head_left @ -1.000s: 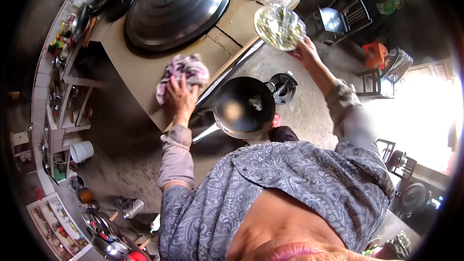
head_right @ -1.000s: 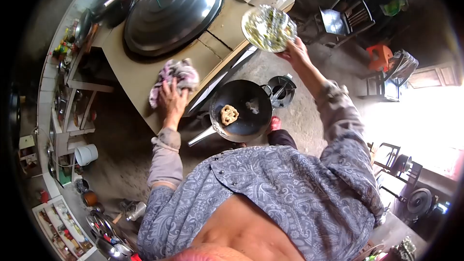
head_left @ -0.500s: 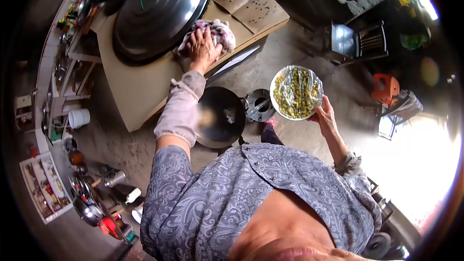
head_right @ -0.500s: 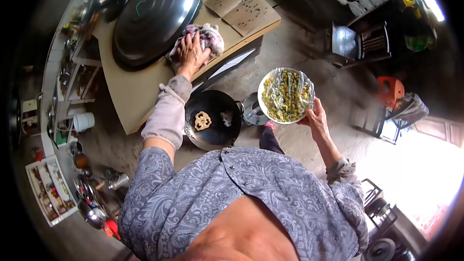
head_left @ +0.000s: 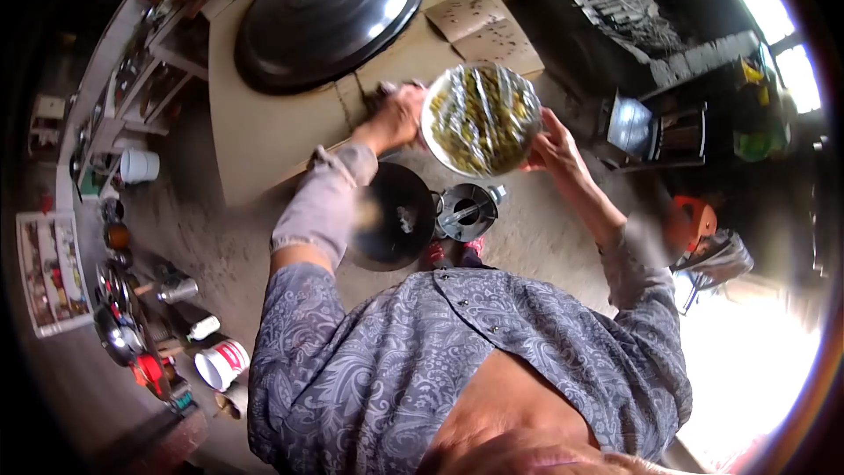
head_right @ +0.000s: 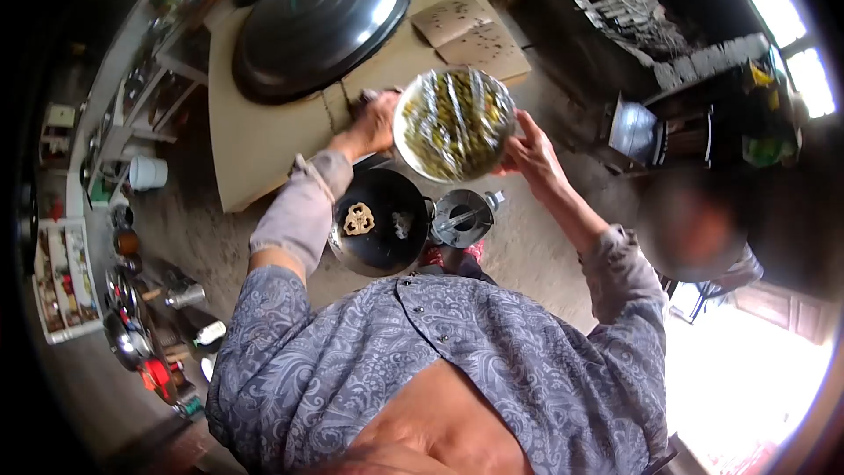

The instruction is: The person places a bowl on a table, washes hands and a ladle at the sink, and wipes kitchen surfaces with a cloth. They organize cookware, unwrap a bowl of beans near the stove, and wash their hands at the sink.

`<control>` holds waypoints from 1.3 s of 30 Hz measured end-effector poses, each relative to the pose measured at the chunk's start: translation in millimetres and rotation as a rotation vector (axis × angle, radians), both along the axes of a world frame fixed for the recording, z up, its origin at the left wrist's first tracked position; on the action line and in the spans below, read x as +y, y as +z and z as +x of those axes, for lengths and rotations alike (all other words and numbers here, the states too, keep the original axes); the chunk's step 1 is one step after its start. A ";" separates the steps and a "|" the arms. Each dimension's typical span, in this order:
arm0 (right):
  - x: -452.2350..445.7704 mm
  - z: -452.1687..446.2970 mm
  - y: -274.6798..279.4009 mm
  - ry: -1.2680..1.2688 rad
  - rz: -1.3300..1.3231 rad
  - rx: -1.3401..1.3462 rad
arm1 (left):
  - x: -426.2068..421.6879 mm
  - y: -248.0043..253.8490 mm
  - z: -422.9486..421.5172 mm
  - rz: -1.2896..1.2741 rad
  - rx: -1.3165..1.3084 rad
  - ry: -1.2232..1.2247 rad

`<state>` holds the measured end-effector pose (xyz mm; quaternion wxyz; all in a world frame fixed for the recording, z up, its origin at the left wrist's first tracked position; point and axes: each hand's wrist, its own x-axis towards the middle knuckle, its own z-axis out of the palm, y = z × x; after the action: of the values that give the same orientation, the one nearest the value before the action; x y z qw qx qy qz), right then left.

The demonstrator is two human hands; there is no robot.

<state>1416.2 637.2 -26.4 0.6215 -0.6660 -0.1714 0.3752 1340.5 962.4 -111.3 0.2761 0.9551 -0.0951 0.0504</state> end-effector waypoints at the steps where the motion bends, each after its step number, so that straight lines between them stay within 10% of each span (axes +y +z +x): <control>1: 26.0 7.3 -1.6 0.040 0.048 -0.013 | -18.2 0.6 -31.0 -0.184 -0.048 0.056; 4: 116.2 2.8 -3.6 0.164 0.073 0.018 | -54.6 -28.4 -117.9 -0.045 -0.118 -0.121; 18: 380.2 -128.3 -130.1 0.156 0.022 0.101 | -105.4 -0.8 -246.6 -0.390 -0.028 0.505; 24: 281.7 -58.1 -45.6 0.589 -0.009 0.117 | -94.9 28.9 -215.0 -0.541 -0.102 0.591; 31: 53.1 161.6 -69.2 -0.143 -0.052 -0.189 | -64.6 101.3 -108.9 -0.244 -0.267 0.754; 39: 32.3 280.0 -106.8 0.144 -0.177 -0.083 | -36.8 -10.9 10.6 0.397 0.109 1.001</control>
<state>1696.2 669.4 -133.2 0.5242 -0.7192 -0.2105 0.4046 1351.1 925.6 -122.2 0.0372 0.9187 0.3784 0.1072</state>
